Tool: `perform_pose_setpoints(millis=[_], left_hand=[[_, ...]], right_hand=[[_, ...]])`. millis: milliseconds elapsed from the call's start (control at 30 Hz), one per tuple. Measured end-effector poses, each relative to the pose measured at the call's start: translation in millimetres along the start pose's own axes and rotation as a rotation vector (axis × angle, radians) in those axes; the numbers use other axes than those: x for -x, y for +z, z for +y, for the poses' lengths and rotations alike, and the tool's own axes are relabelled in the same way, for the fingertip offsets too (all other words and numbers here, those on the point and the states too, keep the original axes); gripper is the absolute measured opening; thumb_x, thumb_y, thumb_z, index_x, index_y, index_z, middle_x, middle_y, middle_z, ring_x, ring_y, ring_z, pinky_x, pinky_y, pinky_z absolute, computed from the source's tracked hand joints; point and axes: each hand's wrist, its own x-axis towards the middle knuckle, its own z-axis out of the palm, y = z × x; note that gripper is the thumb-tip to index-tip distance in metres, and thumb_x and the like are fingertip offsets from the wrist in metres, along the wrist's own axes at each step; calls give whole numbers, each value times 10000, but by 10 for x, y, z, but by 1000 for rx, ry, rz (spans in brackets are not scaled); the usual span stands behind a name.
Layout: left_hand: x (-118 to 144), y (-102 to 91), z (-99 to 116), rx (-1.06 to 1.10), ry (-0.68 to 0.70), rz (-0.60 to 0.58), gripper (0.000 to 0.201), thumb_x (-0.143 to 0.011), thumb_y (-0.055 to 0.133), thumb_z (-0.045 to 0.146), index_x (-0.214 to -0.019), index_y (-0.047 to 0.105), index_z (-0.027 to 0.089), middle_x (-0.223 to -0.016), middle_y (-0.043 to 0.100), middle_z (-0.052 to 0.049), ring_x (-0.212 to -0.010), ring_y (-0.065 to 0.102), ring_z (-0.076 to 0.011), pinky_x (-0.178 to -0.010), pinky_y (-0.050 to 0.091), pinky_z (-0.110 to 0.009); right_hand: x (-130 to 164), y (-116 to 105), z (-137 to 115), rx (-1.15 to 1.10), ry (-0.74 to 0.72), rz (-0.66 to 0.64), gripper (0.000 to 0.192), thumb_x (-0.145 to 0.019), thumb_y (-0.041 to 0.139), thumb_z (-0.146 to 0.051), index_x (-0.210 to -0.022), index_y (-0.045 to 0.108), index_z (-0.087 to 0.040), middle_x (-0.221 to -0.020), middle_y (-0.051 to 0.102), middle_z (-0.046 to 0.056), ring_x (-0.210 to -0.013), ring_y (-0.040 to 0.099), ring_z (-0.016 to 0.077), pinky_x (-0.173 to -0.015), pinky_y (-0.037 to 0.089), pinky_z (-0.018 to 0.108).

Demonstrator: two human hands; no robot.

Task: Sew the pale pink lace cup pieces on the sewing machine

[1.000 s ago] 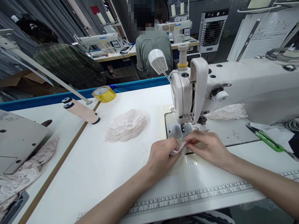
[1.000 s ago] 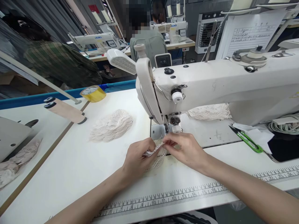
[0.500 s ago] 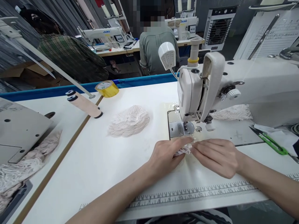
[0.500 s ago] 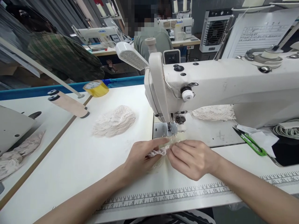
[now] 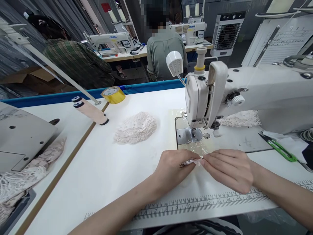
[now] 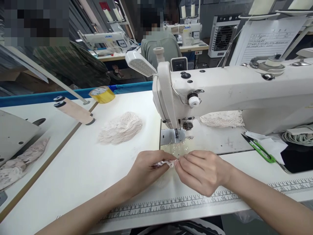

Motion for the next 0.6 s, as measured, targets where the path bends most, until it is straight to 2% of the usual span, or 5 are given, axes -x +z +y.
perform_pose_setpoints(millis=[133, 233, 300, 433, 600], left_hand=[[-59, -28, 50, 31, -331, -218, 126, -807, 617, 156, -815, 704, 246, -693, 708, 59, -566, 634, -103, -526, 463, -199], [-82, 22, 12, -222, -384, -237, 94, -817, 611, 204, -781, 688, 243, -614, 673, 50, -498, 584, -124, -477, 382, -227], [-86, 58, -23, -326, -398, -205, 132, -806, 636, 265, -934, 651, 235, -651, 674, 37, -529, 591, -149, -498, 390, -249], [-83, 86, -52, -496, -225, -28, 572, -720, 736, 313, -1208, 481, 157, -1043, 661, -83, -916, 615, -247, -760, 467, -382], [-14, 111, 38, -649, 76, -26, 233, -853, 594, 193, -1085, 591, 180, -1079, 651, -55, -1077, 555, -236, -916, 370, -416]], right_hand=[[16, 88, -37, -305, 457, -88, 90, -849, 571, -59, -874, 646, -101, -717, 668, 25, -613, 598, 102, -531, 492, 217], [27, 185, -14, -514, 764, -260, 109, -877, 544, -116, -868, 647, -152, -714, 644, -12, -587, 560, 85, -525, 443, 205], [22, 239, 26, -541, 897, -338, 118, -868, 547, -125, -839, 650, -174, -720, 646, -25, -595, 557, 88, -549, 424, 210], [6, 297, 102, -407, 1041, -455, 108, -861, 565, -188, -800, 652, -203, -634, 614, -54, -546, 525, 93, -542, 364, 225], [1, 334, 143, -345, 1136, -492, 126, -847, 597, -281, -749, 658, -231, -528, 520, -72, -489, 462, 90, -504, 311, 225]])
